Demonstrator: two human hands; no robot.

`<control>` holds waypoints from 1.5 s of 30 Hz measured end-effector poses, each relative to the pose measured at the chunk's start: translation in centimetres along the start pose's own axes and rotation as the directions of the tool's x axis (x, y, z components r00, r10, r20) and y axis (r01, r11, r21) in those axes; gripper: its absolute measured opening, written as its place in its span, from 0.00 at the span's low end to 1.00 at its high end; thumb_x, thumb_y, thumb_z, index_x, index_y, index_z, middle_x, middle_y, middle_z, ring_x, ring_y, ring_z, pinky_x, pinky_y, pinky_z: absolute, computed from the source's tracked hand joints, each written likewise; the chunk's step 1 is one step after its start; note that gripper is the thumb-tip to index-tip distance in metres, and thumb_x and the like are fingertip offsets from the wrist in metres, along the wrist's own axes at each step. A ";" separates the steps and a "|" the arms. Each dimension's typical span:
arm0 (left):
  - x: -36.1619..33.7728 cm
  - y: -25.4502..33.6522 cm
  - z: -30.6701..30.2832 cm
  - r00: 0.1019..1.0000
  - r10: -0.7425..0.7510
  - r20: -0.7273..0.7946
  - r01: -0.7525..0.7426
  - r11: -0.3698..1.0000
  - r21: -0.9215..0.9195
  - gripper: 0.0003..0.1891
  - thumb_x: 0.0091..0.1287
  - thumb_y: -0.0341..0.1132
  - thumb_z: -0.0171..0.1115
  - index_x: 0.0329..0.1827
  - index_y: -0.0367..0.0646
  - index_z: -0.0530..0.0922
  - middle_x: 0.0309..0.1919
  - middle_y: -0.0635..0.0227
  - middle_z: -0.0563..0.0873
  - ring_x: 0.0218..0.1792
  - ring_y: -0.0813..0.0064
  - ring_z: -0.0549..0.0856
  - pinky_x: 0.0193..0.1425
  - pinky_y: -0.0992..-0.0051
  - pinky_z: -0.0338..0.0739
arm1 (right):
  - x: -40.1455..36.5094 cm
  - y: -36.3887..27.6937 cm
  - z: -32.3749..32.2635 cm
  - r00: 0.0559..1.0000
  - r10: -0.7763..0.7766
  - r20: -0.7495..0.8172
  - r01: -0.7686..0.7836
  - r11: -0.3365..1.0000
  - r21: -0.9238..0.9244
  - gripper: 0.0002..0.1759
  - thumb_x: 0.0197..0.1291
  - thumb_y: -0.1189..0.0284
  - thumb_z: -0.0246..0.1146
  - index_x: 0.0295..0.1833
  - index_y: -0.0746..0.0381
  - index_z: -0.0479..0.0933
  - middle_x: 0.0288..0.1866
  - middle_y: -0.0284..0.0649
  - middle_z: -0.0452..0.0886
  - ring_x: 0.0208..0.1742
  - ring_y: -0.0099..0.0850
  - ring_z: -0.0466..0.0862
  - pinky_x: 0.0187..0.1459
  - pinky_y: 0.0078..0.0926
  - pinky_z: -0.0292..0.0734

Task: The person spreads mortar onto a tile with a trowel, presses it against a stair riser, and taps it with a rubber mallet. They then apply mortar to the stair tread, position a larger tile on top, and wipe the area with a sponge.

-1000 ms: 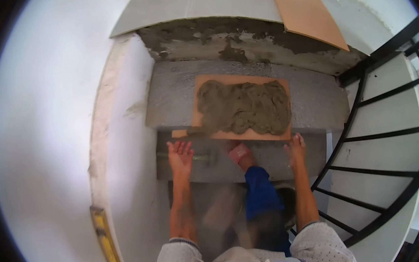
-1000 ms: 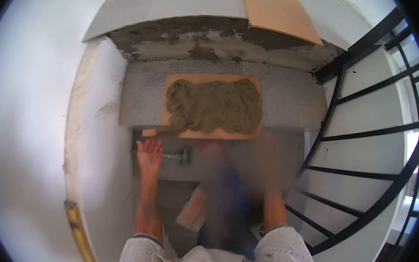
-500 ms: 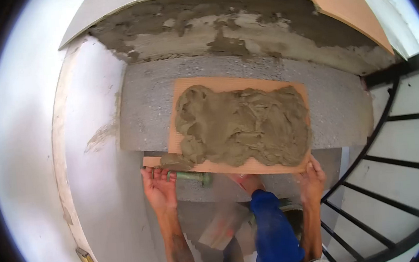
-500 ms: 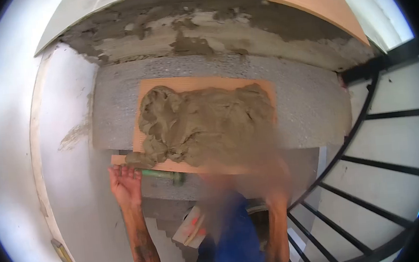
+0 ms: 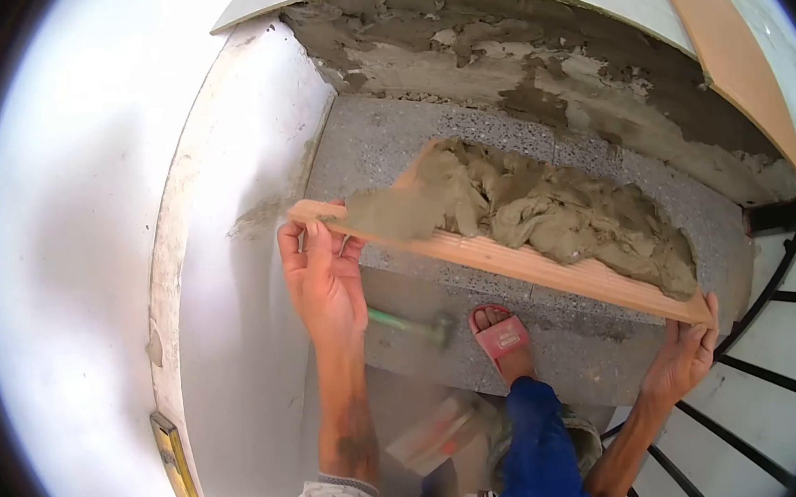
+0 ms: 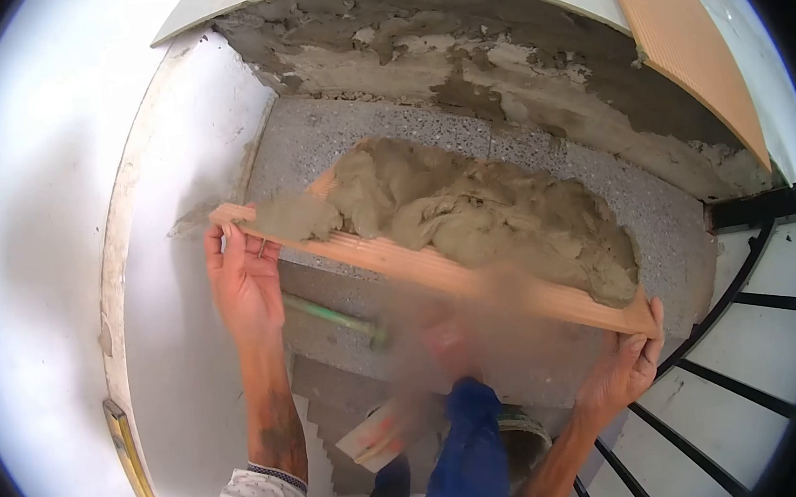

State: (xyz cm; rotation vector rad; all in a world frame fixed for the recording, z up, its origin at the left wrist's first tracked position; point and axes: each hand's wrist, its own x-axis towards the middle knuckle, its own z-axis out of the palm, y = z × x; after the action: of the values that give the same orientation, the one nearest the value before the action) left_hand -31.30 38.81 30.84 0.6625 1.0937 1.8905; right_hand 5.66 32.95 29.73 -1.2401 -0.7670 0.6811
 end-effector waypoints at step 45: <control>20.2 3.4 3.6 0.992 0.095 -0.088 -0.089 0.993 0.076 0.09 0.70 0.25 0.60 0.44 0.23 0.76 0.39 0.55 0.81 0.39 0.69 0.81 0.47 0.72 0.82 | 7.7 9.1 12.5 0.996 -0.074 0.053 0.073 0.997 0.021 0.19 0.76 0.57 0.50 0.55 0.62 0.68 0.40 0.41 0.80 0.41 0.28 0.82 0.48 0.35 0.79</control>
State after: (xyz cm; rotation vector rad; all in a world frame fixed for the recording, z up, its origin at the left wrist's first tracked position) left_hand -40.28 56.80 36.28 0.6827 1.2135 1.9844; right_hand -0.49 47.98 23.70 -1.1750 -0.8443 0.6624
